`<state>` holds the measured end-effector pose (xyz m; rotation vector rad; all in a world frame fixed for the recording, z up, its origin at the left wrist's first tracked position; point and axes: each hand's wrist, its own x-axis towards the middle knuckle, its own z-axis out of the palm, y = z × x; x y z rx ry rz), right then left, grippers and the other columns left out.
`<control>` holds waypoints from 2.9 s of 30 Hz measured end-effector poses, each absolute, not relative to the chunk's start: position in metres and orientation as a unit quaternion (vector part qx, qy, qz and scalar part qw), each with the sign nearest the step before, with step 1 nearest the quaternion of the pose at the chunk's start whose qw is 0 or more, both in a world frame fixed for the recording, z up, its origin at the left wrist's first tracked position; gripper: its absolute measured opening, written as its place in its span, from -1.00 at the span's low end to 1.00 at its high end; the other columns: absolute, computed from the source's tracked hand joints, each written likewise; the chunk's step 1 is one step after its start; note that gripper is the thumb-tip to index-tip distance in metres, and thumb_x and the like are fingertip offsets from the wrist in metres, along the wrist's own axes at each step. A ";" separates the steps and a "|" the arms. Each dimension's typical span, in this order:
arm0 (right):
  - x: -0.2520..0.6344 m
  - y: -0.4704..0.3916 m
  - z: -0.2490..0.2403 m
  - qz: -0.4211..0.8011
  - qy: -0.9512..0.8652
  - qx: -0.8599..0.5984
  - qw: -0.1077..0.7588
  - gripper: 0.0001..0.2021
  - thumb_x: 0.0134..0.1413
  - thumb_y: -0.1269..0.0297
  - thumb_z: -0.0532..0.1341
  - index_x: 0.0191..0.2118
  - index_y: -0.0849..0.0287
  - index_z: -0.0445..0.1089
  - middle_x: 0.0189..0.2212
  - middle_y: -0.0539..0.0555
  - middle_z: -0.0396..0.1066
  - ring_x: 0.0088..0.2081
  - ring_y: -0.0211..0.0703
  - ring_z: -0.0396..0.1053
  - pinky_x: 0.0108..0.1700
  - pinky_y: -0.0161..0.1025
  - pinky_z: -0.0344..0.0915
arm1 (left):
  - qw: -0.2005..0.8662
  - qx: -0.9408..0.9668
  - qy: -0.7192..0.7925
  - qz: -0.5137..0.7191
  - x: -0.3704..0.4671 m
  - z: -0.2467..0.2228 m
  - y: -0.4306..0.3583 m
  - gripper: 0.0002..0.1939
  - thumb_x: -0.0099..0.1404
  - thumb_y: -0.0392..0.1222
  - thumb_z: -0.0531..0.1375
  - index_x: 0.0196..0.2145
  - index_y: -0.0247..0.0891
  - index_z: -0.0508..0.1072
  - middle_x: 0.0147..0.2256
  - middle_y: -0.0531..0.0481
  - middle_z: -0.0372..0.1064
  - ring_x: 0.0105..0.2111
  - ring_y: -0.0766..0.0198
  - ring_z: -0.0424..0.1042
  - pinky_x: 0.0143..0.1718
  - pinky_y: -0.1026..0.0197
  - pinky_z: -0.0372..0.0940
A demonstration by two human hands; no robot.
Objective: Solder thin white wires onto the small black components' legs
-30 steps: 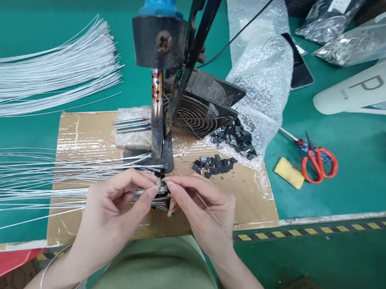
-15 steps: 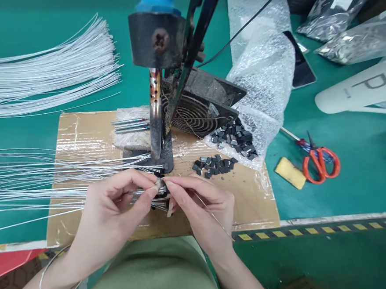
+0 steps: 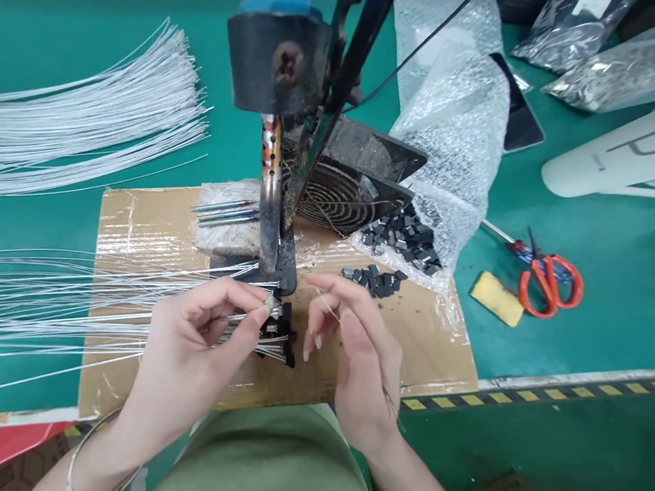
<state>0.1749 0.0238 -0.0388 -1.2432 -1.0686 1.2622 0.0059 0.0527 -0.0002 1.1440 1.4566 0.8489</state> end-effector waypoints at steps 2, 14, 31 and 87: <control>0.176 0.023 -0.039 0.505 -0.457 -0.527 0.509 -0.70 0.52 0.26 -0.01 0.18 -0.02 0.36 -0.45 -0.07 0.41 -0.47 -0.21 0.31 -0.40 -0.24 0.29 | 0.516 0.485 0.611 0.352 0.004 -0.001 0.054 -0.88 0.28 -0.33 0.36 -0.42 -0.20 0.63 -0.31 0.02 0.64 -0.35 0.31 0.57 -0.32 0.36 0.42; 0.178 0.033 -0.030 0.447 -0.532 -0.519 0.499 -0.81 0.39 0.43 0.15 -0.32 0.09 0.31 -0.13 0.05 0.47 -0.05 -0.11 0.42 0.02 -0.11 0.33 | 0.498 0.485 0.624 0.357 0.002 0.003 0.062 -0.88 0.26 -0.32 0.37 -0.44 -0.19 0.62 -0.34 0.08 0.63 -0.40 0.40 0.51 -0.41 0.44 0.33; 0.167 0.045 -0.025 0.476 -0.489 -0.521 0.513 -0.78 0.24 0.51 0.29 -0.36 0.06 0.34 -0.03 0.07 0.66 0.02 -0.08 0.63 0.17 -0.06 0.51 | 0.481 0.469 0.632 0.387 0.003 0.004 0.071 -0.88 0.23 -0.33 0.38 -0.44 -0.17 0.64 -0.39 0.10 0.58 -0.49 0.43 0.41 -0.48 0.44 0.29; 0.163 0.047 -0.022 0.472 -0.476 -0.522 0.527 -0.77 0.22 0.52 0.33 -0.36 0.04 0.35 -0.04 0.00 0.68 -0.01 -0.16 0.65 0.16 -0.17 0.51 | 0.469 0.466 0.632 0.404 0.004 0.010 0.073 -0.90 0.20 -0.35 0.39 -0.45 -0.20 0.63 -0.34 0.06 0.62 -0.47 0.41 0.46 -0.44 0.41 0.35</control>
